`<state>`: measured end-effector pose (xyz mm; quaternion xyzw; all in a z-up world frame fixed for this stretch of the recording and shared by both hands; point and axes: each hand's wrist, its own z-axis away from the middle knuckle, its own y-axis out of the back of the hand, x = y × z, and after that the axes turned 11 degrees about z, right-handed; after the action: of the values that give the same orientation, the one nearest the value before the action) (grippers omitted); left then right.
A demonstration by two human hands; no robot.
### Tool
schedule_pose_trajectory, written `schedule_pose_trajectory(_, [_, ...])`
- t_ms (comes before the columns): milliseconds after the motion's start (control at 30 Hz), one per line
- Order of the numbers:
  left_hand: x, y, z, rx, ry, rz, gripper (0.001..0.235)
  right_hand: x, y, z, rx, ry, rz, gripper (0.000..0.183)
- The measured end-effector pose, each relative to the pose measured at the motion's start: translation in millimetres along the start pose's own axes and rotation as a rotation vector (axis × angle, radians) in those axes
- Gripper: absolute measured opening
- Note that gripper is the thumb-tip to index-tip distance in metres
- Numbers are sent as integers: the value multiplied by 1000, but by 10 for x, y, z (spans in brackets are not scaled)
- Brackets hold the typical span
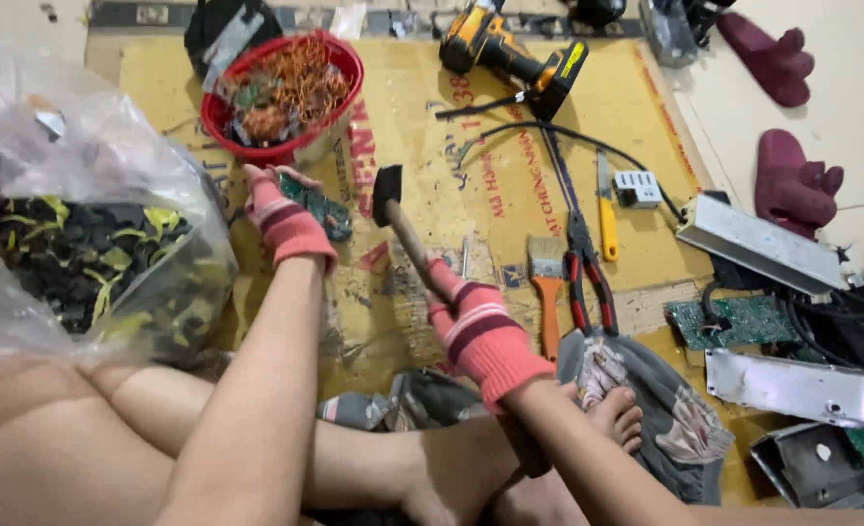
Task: The person sits on the floor and uses a hammer to break apart a green circuit board. They then use pliers to pull and separate components from the board, placing the resulting pieces into a plastic bag.
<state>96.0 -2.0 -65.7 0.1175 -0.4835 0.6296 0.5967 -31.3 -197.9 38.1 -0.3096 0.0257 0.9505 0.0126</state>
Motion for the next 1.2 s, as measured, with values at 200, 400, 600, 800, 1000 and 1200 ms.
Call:
schedule_pose_trajectory(200, [-194, 66, -313, -26, 93, 43, 38, -191, -71, 347, 112, 961, 839, 42])
schedule_pose_trajectory(400, [-475, -51, -597, -104, 64, 191, 39, 46, 65, 137, 94, 783, 1000, 46])
schedule_pose_trajectory(600, [-243, 149, -391, -158, 27, 100, 39, -27, 243, -90, 89, 584, 1181, 55])
schedule_pose_trajectory(800, [-416, 300, -229, -112, -16, 140, 35, 452, 90, -171, 66, 383, 1352, 65])
schedule_pose_trajectory(1000, [-247, 40, 95, -226, -131, -73, 34, -223, -137, 128, -35, 83, -74, 59])
schedule_pose_trajectory(1200, [-71, -123, 561, -163, -7, 113, 41, 235, 25, 62, 14, 317, 1444, 42])
